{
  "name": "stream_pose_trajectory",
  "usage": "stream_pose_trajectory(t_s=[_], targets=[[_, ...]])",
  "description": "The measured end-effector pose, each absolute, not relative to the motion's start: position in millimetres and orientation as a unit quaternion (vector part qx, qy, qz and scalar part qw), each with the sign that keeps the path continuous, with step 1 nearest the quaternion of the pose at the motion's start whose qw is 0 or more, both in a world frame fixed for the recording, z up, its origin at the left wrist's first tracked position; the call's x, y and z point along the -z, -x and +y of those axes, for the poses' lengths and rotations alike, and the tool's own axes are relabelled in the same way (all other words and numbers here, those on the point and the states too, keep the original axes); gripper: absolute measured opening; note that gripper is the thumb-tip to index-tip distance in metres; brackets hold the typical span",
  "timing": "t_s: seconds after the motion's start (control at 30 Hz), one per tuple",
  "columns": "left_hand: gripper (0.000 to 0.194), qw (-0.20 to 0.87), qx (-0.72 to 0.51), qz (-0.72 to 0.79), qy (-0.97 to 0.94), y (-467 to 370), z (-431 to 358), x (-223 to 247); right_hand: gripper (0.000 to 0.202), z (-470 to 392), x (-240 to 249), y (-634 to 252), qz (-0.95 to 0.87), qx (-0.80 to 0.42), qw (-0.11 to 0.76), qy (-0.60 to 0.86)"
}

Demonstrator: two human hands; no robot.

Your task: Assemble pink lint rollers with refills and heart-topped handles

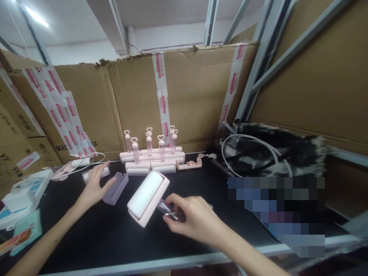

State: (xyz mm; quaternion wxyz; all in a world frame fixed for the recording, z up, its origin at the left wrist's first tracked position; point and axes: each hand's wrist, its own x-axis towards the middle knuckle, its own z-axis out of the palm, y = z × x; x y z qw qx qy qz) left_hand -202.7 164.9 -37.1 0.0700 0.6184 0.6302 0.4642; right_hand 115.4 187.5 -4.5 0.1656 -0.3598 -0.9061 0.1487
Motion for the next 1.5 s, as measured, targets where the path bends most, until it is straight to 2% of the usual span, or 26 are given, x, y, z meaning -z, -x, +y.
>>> stream_pose_trajectory(t_s=[0.03, 0.1, 0.17, 0.23, 0.3, 0.37, 0.47, 0.6, 0.83, 1.0, 1.13, 1.23, 1.37, 1.5], targets=[[0.072, 0.153, -0.482, 0.577, -0.642, 184, 160, 31, 0.016, 186, 7, -113, -0.913, -0.137, 0.169, 0.346], [0.087, 0.388, -0.472, 0.455, -0.648, 146, 151, 25, 0.018, 185, 10, -107, -0.923, -0.129, 0.176, 0.318], [0.076, 0.517, -0.462, 0.429, -0.579, 117, 147, 27, 0.025, 186, 10, -102, -0.927, -0.142, 0.190, 0.292], [0.058, 0.545, -0.481, 0.450, -0.518, 103, 145, 36, 0.023, 191, 7, -101, -0.921, -0.164, 0.223, 0.275], [0.048, 0.525, -0.515, 0.477, -0.481, 102, 146, 47, 0.012, 197, 2, -102, -0.905, -0.177, 0.280, 0.267], [0.046, 0.498, -0.543, 0.492, -0.465, 106, 147, 55, 0.019, 200, -1, -102, -0.891, -0.179, 0.320, 0.266], [0.039, 0.406, -0.562, 0.504, -0.514, 110, 147, 58, 0.027, 198, 2, -95, -0.903, -0.150, 0.304, 0.264], [0.031, 0.262, -0.560, 0.519, -0.590, 109, 144, 52, 0.021, 186, 15, -79, -0.918, -0.073, 0.286, 0.267], [0.028, 0.220, -0.574, 0.526, -0.588, 108, 147, 52, 0.017, 175, 23, -78, -0.907, 0.016, 0.341, 0.245], [0.031, 0.093, -0.568, 0.521, -0.630, 107, 146, 53, 0.020, 165, 33, -72, -0.884, 0.031, 0.355, 0.303], [0.036, 0.022, -0.526, 0.545, -0.652, 105, 148, 51, 0.037, 165, 49, -57, -0.855, -0.040, 0.368, 0.364], [0.029, -0.003, -0.479, 0.583, -0.656, 104, 159, 46, 0.047, 177, 56, -50, -0.844, -0.125, 0.392, 0.343], [0.025, 0.015, -0.433, 0.635, -0.640, 93, 179, 34, 0.043, 195, 59, -49, -0.793, -0.273, 0.447, 0.312], [0.023, 0.072, -0.454, 0.633, -0.623, 72, 196, 22, 0.047, 207, 58, -58, -0.705, -0.348, 0.521, 0.333]])
